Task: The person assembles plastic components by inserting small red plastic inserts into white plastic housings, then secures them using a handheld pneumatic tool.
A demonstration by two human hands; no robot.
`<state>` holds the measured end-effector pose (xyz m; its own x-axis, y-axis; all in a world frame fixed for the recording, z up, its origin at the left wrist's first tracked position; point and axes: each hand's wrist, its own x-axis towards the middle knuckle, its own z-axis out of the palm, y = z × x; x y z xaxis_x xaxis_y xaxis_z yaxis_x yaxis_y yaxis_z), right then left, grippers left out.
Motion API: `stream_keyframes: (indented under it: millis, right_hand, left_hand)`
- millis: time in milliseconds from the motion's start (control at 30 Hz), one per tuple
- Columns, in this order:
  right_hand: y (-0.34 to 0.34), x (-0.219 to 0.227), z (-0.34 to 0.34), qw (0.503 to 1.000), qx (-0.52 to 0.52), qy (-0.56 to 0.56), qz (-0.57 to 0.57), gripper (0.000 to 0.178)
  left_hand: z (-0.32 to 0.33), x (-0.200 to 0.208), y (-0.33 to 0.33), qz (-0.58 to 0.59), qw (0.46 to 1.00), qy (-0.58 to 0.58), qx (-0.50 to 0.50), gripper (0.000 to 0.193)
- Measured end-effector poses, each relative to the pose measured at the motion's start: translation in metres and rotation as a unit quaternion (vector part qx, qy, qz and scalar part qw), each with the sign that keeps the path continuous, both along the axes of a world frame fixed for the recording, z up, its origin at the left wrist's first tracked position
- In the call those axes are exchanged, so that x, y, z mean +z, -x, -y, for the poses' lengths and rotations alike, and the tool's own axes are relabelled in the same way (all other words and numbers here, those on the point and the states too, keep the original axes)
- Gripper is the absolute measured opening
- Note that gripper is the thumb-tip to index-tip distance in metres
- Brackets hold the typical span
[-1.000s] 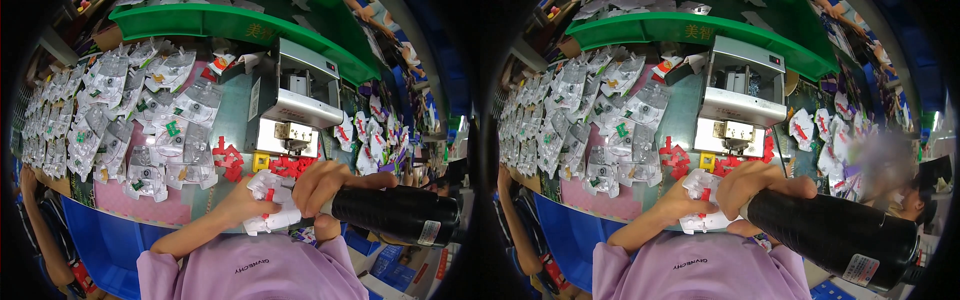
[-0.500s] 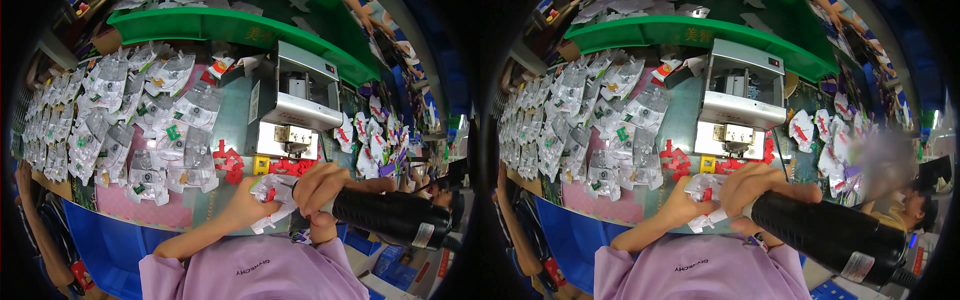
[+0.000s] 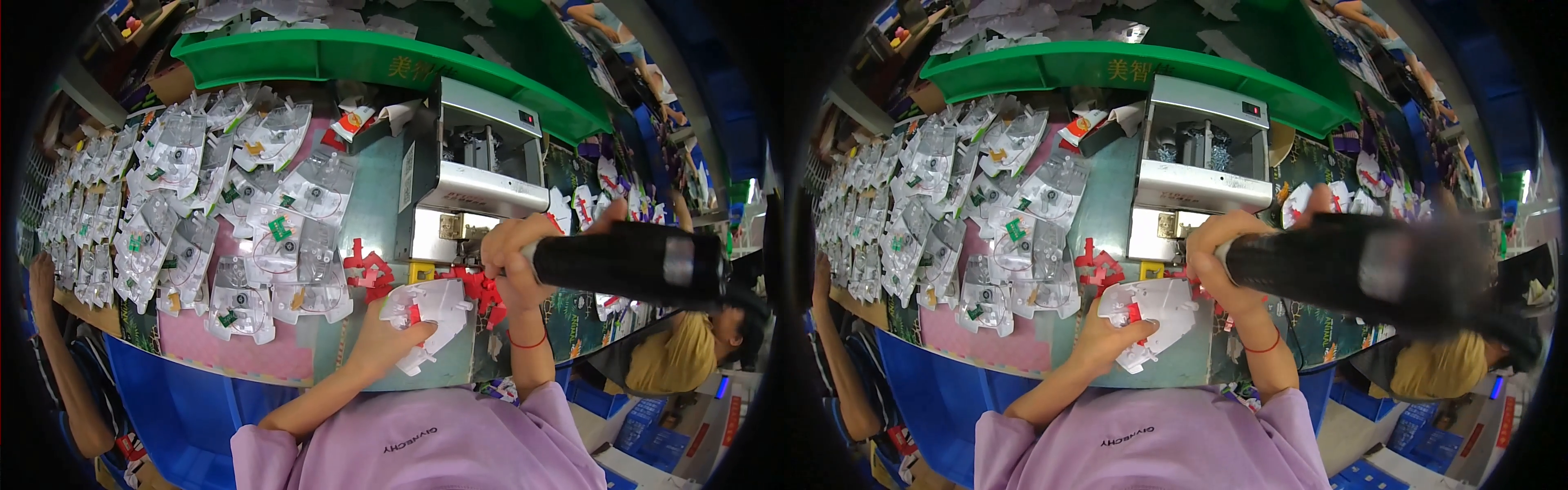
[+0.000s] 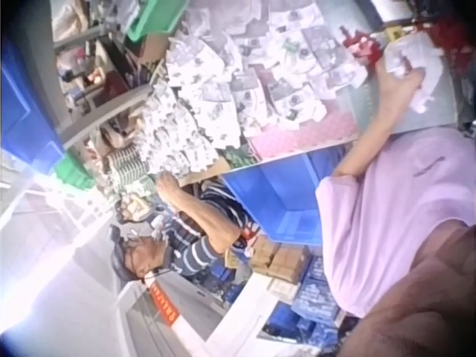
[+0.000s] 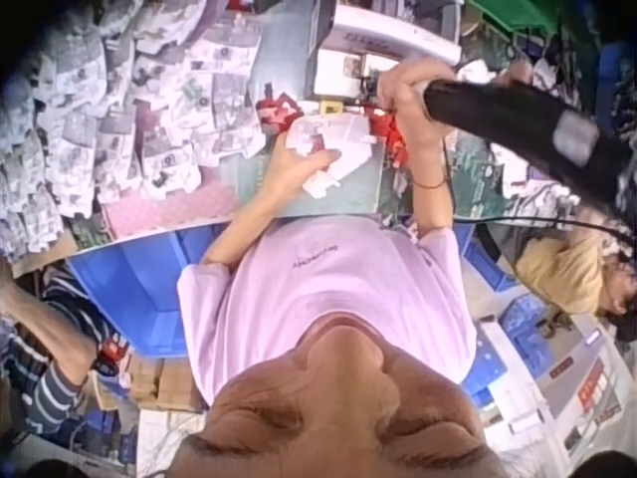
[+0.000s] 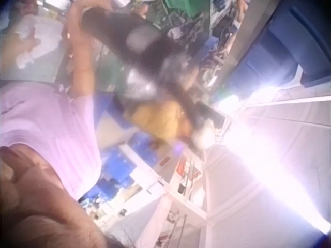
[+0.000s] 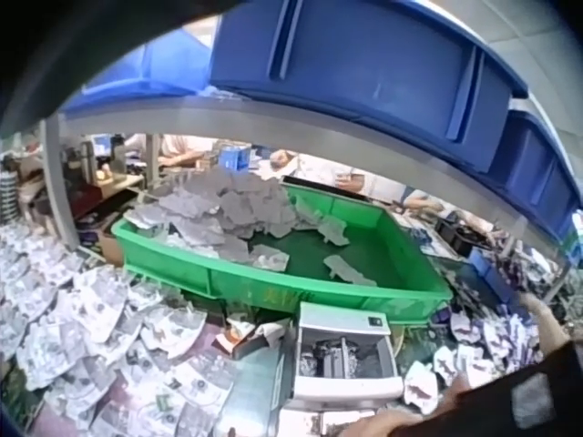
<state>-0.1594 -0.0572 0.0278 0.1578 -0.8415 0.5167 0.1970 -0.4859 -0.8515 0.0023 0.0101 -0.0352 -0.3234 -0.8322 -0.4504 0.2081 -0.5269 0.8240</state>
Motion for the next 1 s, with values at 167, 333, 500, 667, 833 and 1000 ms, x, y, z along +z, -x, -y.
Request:
stream_keyframes:
  millis: [167, 333, 500, 667, 833, 1000]
  right_hand:
    - [-0.009, 0.004, -0.007, 0.994, -0.039, -0.097, 0.008, 0.022]
    - [-0.004, 0.004, -0.032, 0.969, 0.096, -0.183, 0.137, 0.015]
    - [-0.005, 0.014, -0.029, 0.971, 0.208, -0.105, 0.049, 0.048]
    - [-0.005, 0.034, -0.025, 0.95, 0.309, -0.014, -0.043, 0.088]
    - [-0.008, 0.02, -0.037, 0.945, 0.326, 0.013, -0.033, 0.096]
    - [-0.013, 0.018, -0.053, 0.958, 0.251, -0.076, 0.119, 0.048]
  left_hand:
    - [0.0, 0.0, -0.001, -0.052, 0.996, -0.068, 0.012, 0.037]
    - [0.005, 0.008, -0.004, -0.066, 0.992, -0.109, 0.013, 0.039]
    - [0.007, 0.009, -0.003, -0.111, 0.988, -0.102, 0.029, 0.037]
    - [0.009, 0.018, -0.003, -0.129, 0.988, -0.089, 0.006, 0.036]
    - [0.009, 0.025, -0.003, -0.143, 0.982, -0.119, 0.011, 0.034]
    - [0.01, 0.027, -0.001, -0.142, 0.983, -0.116, -0.005, 0.034]
